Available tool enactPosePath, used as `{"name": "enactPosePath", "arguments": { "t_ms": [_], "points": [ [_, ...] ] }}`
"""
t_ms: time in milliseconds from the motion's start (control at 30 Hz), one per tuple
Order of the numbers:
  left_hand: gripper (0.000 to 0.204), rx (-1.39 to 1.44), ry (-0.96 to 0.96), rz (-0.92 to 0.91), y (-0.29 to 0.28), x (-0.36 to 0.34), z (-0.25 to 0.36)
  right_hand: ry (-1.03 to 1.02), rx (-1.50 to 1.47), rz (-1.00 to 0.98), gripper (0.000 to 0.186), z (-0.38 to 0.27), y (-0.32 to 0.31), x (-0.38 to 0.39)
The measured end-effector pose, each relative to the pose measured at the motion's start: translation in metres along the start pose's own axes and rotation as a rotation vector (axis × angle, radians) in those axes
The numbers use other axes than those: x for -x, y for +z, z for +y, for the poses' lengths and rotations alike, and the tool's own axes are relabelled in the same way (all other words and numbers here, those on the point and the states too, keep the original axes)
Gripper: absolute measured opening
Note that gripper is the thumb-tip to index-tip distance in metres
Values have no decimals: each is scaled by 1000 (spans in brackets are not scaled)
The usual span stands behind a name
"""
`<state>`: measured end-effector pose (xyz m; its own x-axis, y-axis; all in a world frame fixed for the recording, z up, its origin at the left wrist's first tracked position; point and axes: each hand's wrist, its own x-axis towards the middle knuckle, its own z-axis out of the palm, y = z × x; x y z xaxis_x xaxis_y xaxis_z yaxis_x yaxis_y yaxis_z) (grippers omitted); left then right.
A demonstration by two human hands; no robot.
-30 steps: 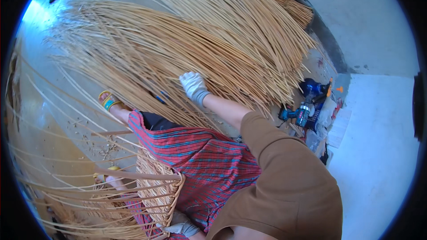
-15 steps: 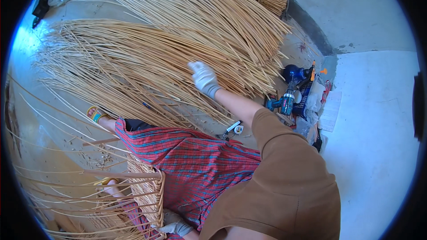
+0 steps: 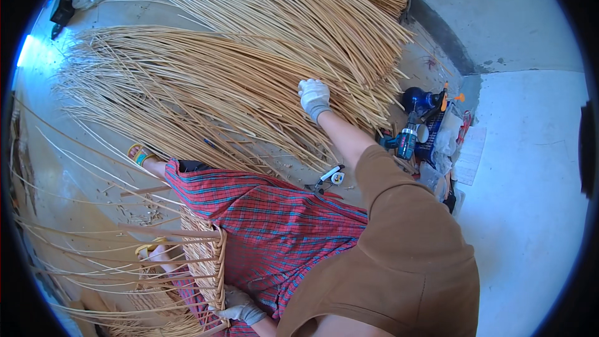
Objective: Weaving a basket using long flexible wooden strips.
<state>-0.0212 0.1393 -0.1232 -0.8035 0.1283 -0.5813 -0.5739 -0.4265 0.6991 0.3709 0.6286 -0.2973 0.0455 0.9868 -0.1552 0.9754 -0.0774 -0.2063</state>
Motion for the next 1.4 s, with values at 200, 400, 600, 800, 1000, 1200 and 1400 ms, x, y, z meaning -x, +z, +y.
{"name": "enactPosePath", "arguments": {
  "t_ms": [200, 400, 600, 800, 1000, 1200, 1400],
  "points": [
    [56, -45, -442, -472, -14, 29, 22, 140, -1150, -858, 26, -45, -60, 78],
    [49, -1167, 697, -1150, 135, 167, -45, 360, -1792, -1110, 29, -166, -158, 181],
    [46, -1202, 914, -1398, 193, 187, -58, 102, -1841, -1157, 29, -187, -159, 220],
    [53, -929, 577, -1067, 150, 167, -34, 15, -1288, -572, 15, -73, -92, 189],
    [52, -673, 273, -938, 147, 177, -30, 554, -1477, -1022, 23, 28, 1, 201],
    [46, -659, -96, -1113, 113, 202, -9, 682, -2379, -895, 63, -112, -180, 190],
    [31, -290, -347, -597, 81, 160, 0, -719, -2139, -879, 54, -78, -285, 229]
  ]
}}
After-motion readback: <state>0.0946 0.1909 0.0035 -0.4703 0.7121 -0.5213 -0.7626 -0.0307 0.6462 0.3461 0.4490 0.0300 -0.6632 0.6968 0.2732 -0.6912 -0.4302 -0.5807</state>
